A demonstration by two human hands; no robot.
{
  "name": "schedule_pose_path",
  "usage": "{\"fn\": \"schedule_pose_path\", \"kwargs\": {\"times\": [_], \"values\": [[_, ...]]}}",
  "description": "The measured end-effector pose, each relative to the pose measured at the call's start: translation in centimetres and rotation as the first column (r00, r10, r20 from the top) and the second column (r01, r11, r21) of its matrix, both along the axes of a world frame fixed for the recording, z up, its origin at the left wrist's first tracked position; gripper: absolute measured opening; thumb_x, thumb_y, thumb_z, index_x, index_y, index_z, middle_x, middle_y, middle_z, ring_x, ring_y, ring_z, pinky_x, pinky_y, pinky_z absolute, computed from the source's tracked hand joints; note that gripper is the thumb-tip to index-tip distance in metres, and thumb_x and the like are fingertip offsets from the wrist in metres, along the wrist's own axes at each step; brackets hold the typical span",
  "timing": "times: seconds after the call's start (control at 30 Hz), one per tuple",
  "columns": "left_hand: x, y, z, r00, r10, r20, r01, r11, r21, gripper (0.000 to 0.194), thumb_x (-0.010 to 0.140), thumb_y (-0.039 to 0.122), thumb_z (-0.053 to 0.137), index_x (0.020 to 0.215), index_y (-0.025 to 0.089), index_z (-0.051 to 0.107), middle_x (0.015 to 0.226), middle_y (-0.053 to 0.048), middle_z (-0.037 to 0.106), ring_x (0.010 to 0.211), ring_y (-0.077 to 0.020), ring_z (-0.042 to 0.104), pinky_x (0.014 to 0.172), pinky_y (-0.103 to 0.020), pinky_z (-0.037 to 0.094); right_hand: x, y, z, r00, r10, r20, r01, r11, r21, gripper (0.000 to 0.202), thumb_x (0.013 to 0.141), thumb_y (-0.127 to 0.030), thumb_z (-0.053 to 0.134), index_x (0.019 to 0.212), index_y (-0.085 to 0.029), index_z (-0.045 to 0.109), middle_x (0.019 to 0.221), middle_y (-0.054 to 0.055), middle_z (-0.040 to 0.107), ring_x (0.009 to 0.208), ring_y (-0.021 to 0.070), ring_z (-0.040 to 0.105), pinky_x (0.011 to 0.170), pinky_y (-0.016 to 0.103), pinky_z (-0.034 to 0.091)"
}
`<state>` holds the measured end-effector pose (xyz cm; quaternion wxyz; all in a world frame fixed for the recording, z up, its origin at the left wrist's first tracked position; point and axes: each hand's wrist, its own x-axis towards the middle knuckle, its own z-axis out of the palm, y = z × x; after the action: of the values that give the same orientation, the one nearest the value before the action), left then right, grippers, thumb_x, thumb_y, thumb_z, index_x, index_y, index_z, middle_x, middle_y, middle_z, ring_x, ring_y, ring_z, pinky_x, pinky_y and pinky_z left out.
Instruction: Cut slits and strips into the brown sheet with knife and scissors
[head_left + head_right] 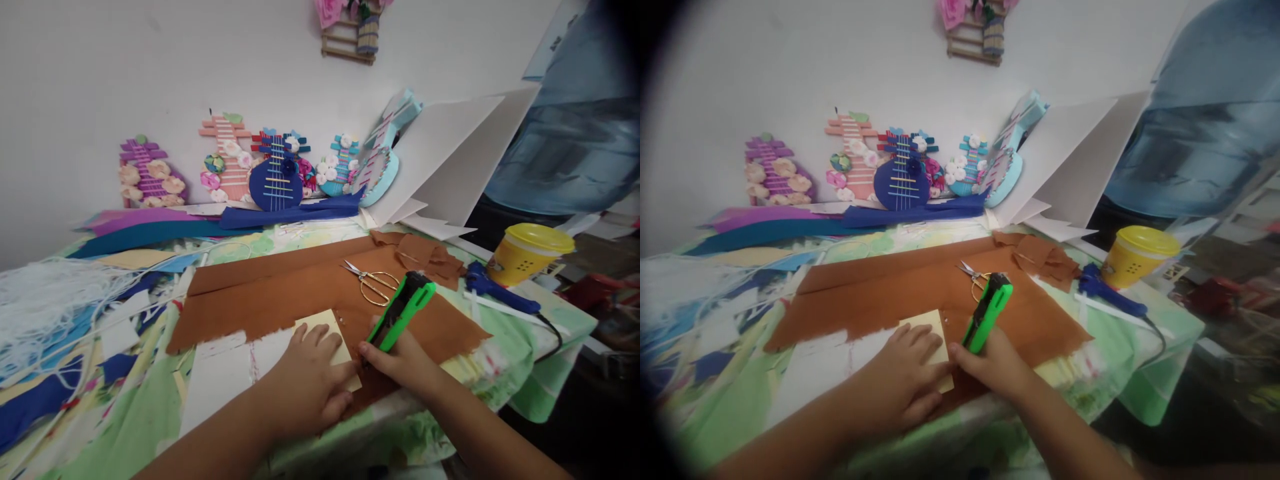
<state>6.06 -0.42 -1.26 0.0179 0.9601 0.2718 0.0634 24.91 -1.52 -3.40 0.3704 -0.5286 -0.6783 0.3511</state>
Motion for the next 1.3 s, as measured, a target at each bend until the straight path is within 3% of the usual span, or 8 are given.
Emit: {"fn": "schedule_pose_path", "kwargs": {"times": [0.23, 0.37, 0.57, 0.8, 1.1, 1.3], "values": [[-0.06, 0.33, -0.27, 0.996, -0.088, -0.005, 0.088, 0.996, -0.023, 0.035, 0.080, 0.037, 0.042, 0.112, 0.024, 0.044, 0.124, -0.006, 0.040, 0.111, -0.0294, 0.031, 0.089, -0.053, 0.021, -0.02, -0.49, 0.17, 0.998, 0.043, 0.044, -0.044, 0.999, 0.021, 0.022, 0.073, -0.035, 0.049, 0.062, -0.018, 0.039, 0.056, -0.004, 0.040, 0.052, 0.0088, 0.040, 0.048, 0.021, 0.034], [-0.06, 0.45, -0.24, 0.996, -0.091, -0.009, 0.091, 0.995, -0.038, 0.035, 0.079, 0.038, 0.042, 0.111, 0.024, 0.045, 0.123, -0.006, 0.041, 0.110, -0.0291, 0.034, 0.088, -0.052, 0.022, 0.06, -0.66, 0.01, 0.994, 0.075, 0.082, -0.075, 0.997, -0.007, 0.021, 0.074, -0.034, 0.048, 0.064, -0.019, 0.038, 0.056, -0.005, 0.040, 0.052, 0.0090, 0.040, 0.050, 0.021, 0.034], [-0.02, 0.35, -0.33, 0.997, -0.083, -0.007, 0.083, 0.996, -0.031, 0.037, 0.079, 0.037, 0.044, 0.113, 0.023, 0.044, 0.122, -0.007, 0.042, 0.109, -0.0291, 0.034, 0.088, -0.053, 0.023, 0.09, -0.40, 0.46, 0.999, 0.053, 0.003, -0.053, 0.998, -0.028, 0.027, 0.072, -0.040, 0.051, 0.062, -0.019, 0.036, 0.058, -0.005, 0.036, 0.053, 0.0089, 0.037, 0.049, 0.021, 0.033], [-0.03, 0.28, -0.22, 0.997, -0.083, -0.007, 0.083, 0.997, -0.008, 0.034, 0.079, 0.037, 0.045, 0.111, 0.025, 0.047, 0.120, -0.006, 0.044, 0.108, -0.0297, 0.035, 0.086, -0.053, 0.024, 0.40, -0.54, 0.53, 0.987, 0.156, 0.032, -0.153, 0.985, -0.078, 0.029, 0.072, -0.039, 0.051, 0.061, -0.019, 0.034, 0.054, -0.006, 0.034, 0.051, 0.0087, 0.036, 0.047, 0.021, 0.030], [0.01, 0.15, -0.09, 0.997, -0.078, -0.023, 0.078, 0.997, -0.009, 0.033, 0.080, 0.038, 0.044, 0.109, 0.023, 0.047, 0.122, -0.007, 0.042, 0.109, -0.0311, 0.034, 0.087, -0.055, 0.023, 0.41, -0.45, 0.10, 0.985, 0.166, 0.036, -0.165, 0.986, -0.039, 0.028, 0.074, -0.038, 0.048, 0.061, -0.019, 0.032, 0.053, -0.005, 0.034, 0.049, 0.0082, 0.036, 0.046, 0.022, 0.030], [0.04, 0.14, -0.31, 0.997, -0.079, -0.023, 0.078, 0.997, -0.014, 0.044, 0.079, 0.050, 0.041, 0.112, 0.022, 0.046, 0.123, -0.009, 0.041, 0.110, -0.0323, 0.033, 0.087, -0.056, 0.023, 0.38, -0.46, 0.28, 0.987, 0.158, 0.024, -0.157, 0.987, -0.037, 0.028, 0.074, -0.037, 0.048, 0.060, -0.019, 0.033, 0.052, -0.005, 0.035, 0.048, 0.0076, 0.036, 0.044, 0.021, 0.030]]}}
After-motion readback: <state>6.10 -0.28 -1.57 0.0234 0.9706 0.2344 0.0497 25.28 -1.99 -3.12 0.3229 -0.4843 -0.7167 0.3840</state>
